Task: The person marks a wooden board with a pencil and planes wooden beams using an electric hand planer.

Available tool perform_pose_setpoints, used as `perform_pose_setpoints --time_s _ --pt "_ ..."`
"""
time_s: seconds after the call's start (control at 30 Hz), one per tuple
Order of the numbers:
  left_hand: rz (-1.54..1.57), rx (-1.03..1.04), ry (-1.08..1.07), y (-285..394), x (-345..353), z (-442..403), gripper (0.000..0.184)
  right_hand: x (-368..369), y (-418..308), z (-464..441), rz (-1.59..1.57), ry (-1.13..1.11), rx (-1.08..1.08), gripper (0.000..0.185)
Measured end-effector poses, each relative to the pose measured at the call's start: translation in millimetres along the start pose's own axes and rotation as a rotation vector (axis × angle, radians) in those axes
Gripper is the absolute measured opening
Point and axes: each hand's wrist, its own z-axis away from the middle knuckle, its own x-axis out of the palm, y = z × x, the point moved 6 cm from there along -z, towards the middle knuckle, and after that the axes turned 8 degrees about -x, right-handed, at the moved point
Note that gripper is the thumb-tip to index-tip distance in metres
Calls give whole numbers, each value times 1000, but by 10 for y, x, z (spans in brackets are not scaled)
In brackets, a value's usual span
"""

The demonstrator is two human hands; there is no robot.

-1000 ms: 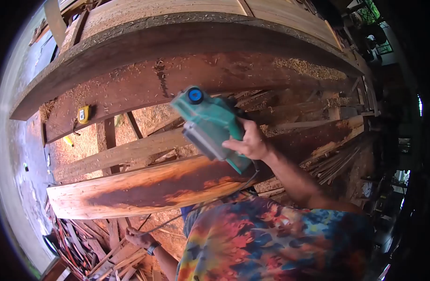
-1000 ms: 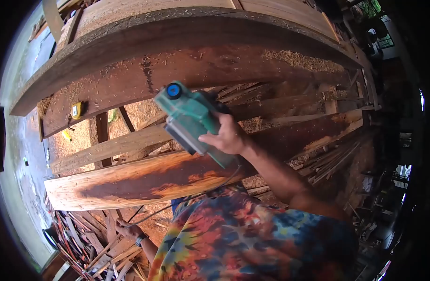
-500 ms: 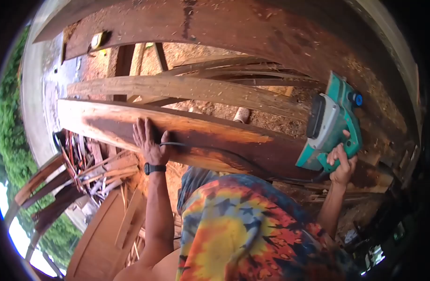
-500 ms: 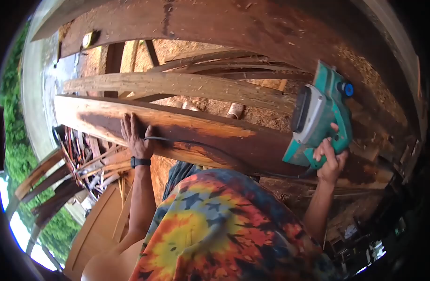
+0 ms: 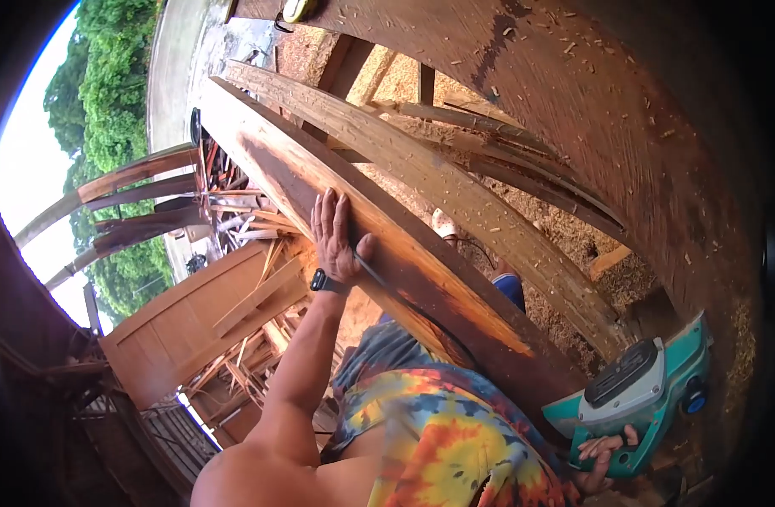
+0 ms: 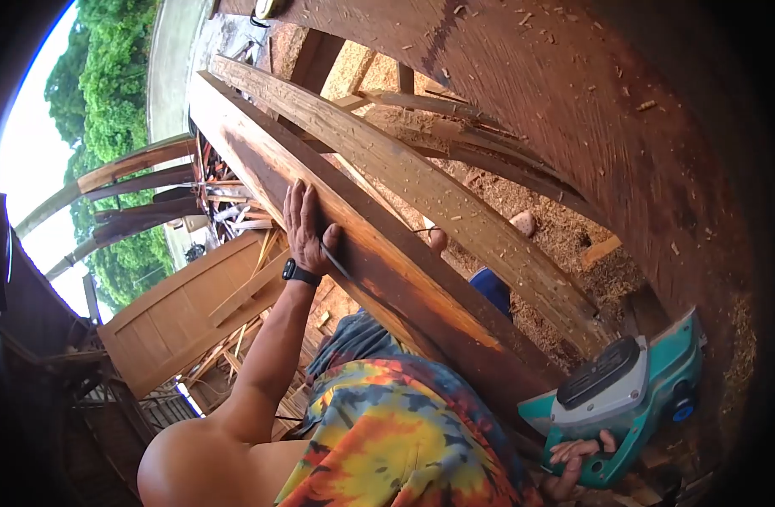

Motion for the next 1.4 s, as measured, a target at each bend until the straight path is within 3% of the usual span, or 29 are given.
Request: perform_pose_setpoints --time_s 0.93,1.07,1.17,1.4 --pt "-24 2 -83 -52 38 -1 86 -70 148 25 2 -218 84 59" --pt "-11 36 -49 56 10 -31 83 -16 -68 -1 -13 -156 56 60" --pt "10 99 -41 81 42 -27 82 59 -104 13 -2 36 125 56" --pt "40 162 -22 -6 106 -19 85 70 -91 10 -20 106 162 63"
